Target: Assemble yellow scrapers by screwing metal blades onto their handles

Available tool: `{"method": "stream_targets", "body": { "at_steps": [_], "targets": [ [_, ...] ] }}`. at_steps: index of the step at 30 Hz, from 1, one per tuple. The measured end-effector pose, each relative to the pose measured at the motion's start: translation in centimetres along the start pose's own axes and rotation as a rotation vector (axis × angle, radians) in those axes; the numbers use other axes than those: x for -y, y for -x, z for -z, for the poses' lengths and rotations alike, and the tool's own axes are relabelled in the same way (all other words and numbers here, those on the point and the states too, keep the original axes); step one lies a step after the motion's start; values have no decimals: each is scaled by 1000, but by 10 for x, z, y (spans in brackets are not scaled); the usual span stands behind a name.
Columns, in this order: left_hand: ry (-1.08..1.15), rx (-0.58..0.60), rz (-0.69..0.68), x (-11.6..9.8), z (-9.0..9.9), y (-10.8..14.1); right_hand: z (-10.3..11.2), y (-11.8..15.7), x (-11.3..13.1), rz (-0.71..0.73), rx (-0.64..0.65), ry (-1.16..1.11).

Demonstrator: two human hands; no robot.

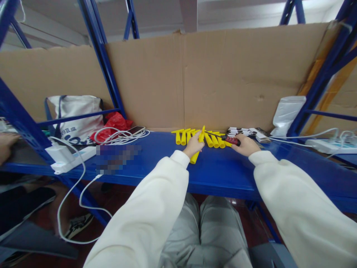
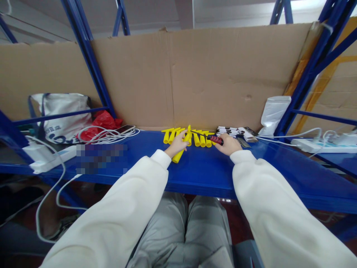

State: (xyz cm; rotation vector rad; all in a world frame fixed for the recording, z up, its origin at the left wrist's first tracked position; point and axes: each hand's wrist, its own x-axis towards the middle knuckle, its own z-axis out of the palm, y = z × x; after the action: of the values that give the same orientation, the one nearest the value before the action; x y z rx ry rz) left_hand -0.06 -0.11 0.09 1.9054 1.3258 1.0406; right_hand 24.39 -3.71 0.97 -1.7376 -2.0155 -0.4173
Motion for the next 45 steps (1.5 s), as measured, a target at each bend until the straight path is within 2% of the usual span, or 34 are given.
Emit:
{"method": "stream_targets", "body": {
  "at_steps": [8, 18, 24, 38, 45],
  "targets": [
    [-10, 13, -10, -1, 0, 0, 3, 1, 5, -132, 38, 56],
    [-15, 20, 9, -3, 1, 2, 4, 1, 5, -72, 60, 51],
    [-15, 15, -14, -2, 0, 2, 6, 1, 9, -133, 75, 97],
    [-32, 16, -17, -3, 0, 2, 10, 3, 11, -90, 83, 53],
    [-52, 23, -1, -5, 0, 4, 5, 1, 8, -134, 60, 94]
  ]
}}
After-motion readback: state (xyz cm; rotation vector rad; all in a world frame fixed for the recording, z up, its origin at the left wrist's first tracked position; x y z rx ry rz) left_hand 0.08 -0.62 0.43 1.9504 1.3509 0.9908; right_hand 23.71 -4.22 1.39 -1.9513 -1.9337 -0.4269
